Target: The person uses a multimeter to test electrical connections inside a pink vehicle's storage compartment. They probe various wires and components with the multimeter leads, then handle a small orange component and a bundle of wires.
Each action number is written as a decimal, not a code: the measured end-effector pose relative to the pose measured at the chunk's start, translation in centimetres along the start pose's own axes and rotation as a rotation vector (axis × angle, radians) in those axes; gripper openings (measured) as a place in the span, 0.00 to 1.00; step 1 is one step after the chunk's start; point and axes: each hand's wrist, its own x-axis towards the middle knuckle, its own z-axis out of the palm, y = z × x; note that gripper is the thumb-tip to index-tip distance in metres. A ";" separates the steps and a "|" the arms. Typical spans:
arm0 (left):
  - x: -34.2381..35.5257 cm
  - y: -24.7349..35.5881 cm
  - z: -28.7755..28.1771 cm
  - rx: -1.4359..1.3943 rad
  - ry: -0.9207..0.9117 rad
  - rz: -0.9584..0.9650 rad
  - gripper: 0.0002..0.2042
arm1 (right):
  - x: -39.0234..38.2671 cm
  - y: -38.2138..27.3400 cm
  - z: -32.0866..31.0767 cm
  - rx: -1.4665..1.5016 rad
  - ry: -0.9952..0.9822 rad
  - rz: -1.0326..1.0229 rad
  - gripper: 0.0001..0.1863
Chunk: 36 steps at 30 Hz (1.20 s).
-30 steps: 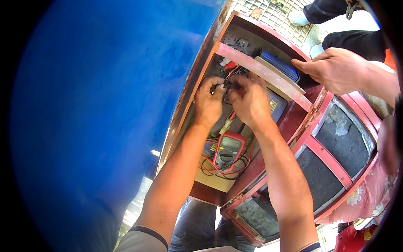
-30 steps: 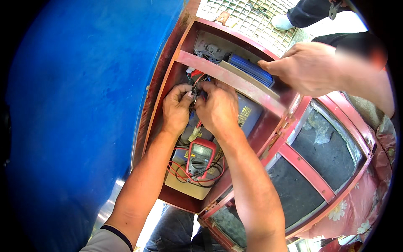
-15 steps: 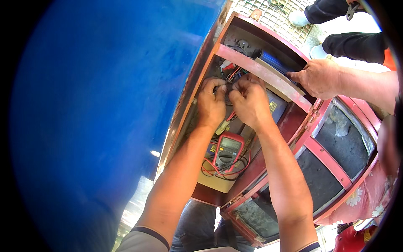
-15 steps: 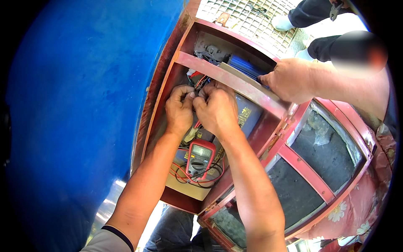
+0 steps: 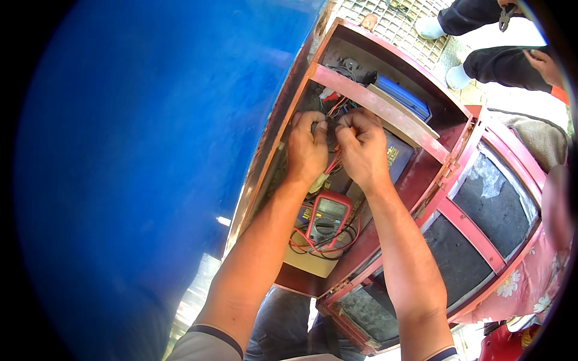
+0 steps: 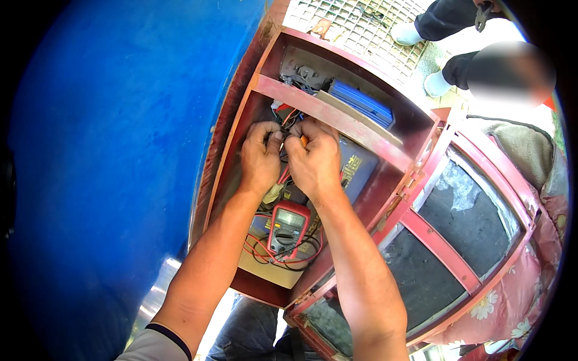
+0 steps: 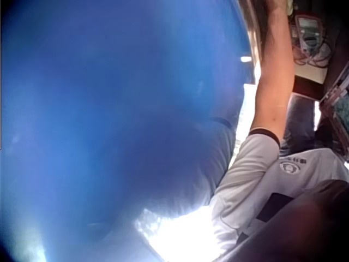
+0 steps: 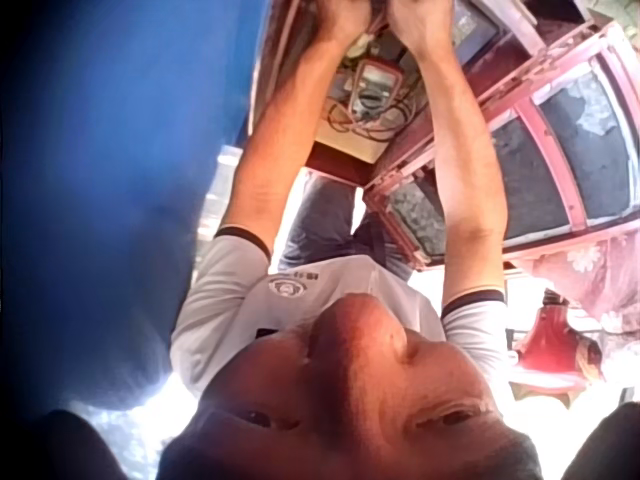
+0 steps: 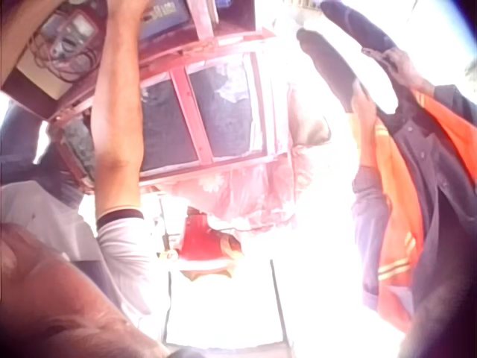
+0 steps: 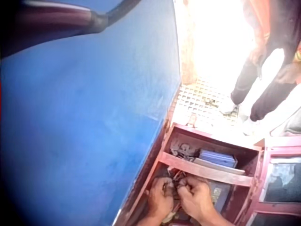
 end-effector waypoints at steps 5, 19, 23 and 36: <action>0.1 0.0 -0.5 -0.017 -0.091 0.036 0.06 | 0.0 0.0 -0.1 -0.004 0.027 0.002 0.07; 1.3 -1.5 -1.5 -0.677 -0.379 -0.270 0.06 | 0.1 -0.5 -0.1 -0.302 0.073 -0.106 0.07; 0.9 -0.6 -1.0 -0.664 -0.226 -0.310 0.07 | -0.3 -0.8 -0.2 -0.195 0.056 0.004 0.09; 0.0 -0.7 -0.1 -0.588 -0.068 -0.232 0.05 | -0.4 -1.8 0.6 -0.246 0.011 -0.024 0.15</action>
